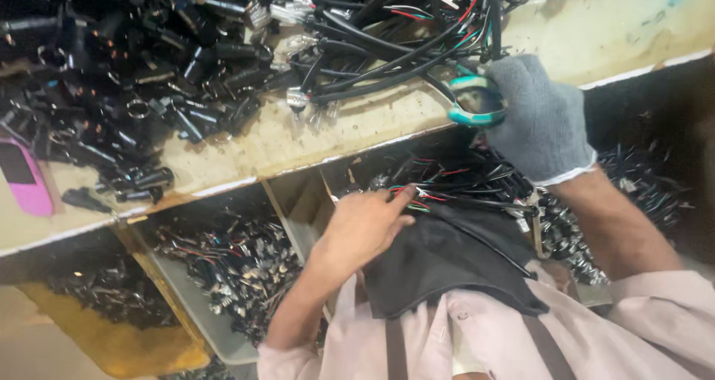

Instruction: The person repeatedly picks up small black cylindrical objects with attached wires from a table, uses pliers to cut the wires, and places the objects back on the table. The action is continuous and repetitive.

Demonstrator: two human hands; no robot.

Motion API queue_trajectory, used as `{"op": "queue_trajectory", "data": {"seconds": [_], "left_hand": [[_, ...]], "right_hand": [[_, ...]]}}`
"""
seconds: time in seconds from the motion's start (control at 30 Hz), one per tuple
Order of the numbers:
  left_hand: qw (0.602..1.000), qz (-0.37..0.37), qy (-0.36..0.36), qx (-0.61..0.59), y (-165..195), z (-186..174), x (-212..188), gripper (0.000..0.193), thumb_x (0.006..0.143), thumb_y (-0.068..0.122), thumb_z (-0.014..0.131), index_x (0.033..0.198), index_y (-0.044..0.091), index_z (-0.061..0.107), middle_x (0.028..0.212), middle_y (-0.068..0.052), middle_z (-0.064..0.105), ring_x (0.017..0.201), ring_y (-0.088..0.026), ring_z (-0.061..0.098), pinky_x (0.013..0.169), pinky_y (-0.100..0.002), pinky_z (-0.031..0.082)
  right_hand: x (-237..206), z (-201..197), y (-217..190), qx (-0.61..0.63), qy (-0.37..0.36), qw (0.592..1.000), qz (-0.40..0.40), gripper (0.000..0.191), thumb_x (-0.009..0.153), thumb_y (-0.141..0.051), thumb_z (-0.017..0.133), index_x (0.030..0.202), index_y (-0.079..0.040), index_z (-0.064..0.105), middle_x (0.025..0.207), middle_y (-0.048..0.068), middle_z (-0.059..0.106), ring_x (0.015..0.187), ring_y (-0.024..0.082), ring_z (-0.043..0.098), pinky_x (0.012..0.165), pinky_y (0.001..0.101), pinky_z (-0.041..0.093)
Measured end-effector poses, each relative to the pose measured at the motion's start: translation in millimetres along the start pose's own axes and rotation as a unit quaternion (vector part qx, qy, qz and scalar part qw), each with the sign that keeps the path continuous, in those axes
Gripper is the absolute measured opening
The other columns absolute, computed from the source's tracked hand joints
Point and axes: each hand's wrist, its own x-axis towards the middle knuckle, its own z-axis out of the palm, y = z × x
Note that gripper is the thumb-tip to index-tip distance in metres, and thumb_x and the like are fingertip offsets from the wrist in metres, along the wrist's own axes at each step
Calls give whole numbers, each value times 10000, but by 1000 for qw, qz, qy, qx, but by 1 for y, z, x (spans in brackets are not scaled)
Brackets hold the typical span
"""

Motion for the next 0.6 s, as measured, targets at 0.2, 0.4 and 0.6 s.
{"op": "queue_trajectory", "data": {"seconds": [0.2,0.4,0.6], "left_hand": [[866,-275,387,156,-89,-44,-20,568,971,148,752,1486,54,531,1425,-247,510,1183,-433,609,874,-484,548],[875,-234,393,160,-132,-28,-11,490,968,110,799,1400,76,568,1451,-221,444,1298,-434,544,993,-494,529],[883,-237,350,205,-125,-36,-33,419,890,107,799,1293,103,685,1483,-212,446,1289,-447,481,1046,-525,461]], "right_hand": [[47,-41,-32,49,-8,999,-2,290,887,89,756,1144,-11,667,873,136,671,717,231,688,619,366,544],[97,-17,-56,65,-53,987,-135,226,864,73,736,1055,-3,643,971,164,689,856,311,696,712,402,553],[22,-24,-22,86,19,995,42,293,971,-1,736,1237,-33,617,1100,142,663,933,264,700,786,389,564]]}}
